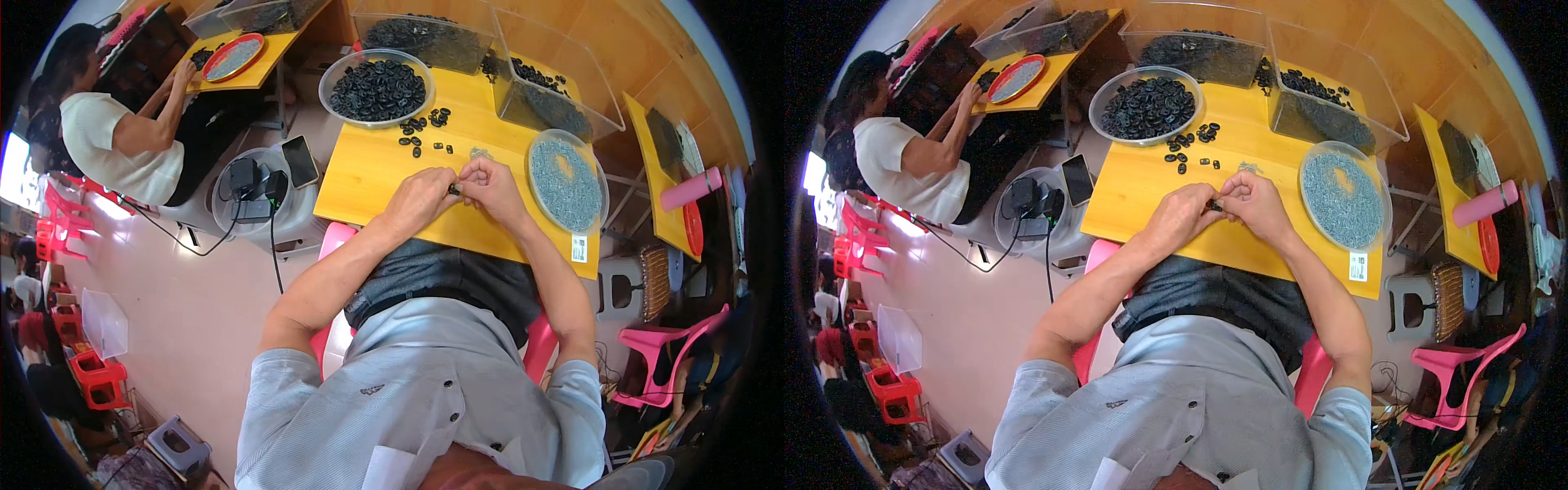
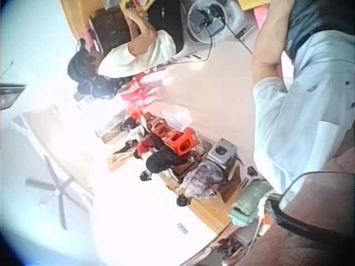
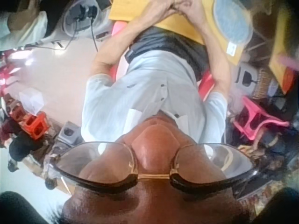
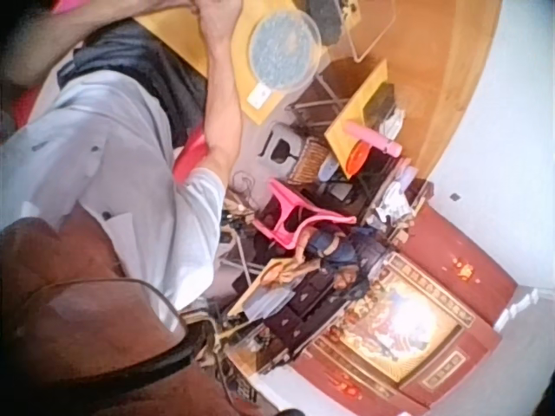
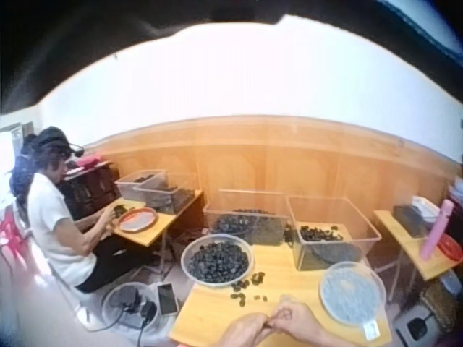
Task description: The person assembles plastic clips by picking up small pins from a dish and inserting them into the holes of black plastic components by hand.
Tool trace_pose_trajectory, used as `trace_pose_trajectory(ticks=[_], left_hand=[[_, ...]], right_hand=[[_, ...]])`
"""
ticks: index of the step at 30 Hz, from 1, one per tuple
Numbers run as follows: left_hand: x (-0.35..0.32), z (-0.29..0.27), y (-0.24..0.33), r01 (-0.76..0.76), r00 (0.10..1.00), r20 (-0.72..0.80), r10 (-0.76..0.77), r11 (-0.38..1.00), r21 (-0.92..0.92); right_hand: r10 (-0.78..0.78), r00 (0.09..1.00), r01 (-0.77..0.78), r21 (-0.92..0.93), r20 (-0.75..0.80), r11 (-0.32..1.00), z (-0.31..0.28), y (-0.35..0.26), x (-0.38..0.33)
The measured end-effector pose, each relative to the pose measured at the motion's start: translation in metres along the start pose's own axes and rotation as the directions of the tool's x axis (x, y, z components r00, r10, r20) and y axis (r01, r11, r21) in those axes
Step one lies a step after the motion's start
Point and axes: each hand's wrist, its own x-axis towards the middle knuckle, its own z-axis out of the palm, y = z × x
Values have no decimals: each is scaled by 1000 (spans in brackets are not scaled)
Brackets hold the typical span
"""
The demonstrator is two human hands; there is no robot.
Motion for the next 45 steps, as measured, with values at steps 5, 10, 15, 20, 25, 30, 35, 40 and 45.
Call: trace_pose_trajectory(ticks=[5,10,15,20,25,30,35,40,45], left_hand=[[0,-4,3,3,1000,22,-3,1000,-14],[1,-4,4,-3,1000,25,2,1000,21],[5,-4,4,-3,1000,-15,3,1000,-29],[-1,1,-1,78,997,2,-78,997,-19],[0,0,2,88,995,48,-89,996,27],[-2,1,1,43,996,70,-49,995,91],[1,-2,4,8,998,57,-13,997,81],[0,-2,2,9,998,60,-13,997,82],[3,0,0,166,986,-12,-167,984,-58]], right_hand=[[-2,1000,2,-23,12,1000,1,-6,0],[1,1000,0,-36,13,999,1,-5,-1],[7,1000,-7,-77,-4,997,-5,-10,3],[152,987,-116,-392,61,913,-29,-43,27],[-287,957,282,-121,-29,952,-2,-84,76],[-321,947,268,-574,11,773,-10,-77,103],[-137,989,127,-761,51,636,-19,-38,87],[-157,986,133,-840,58,526,-10,-28,83],[-130,991,92,-872,33,480,-4,-29,74]])
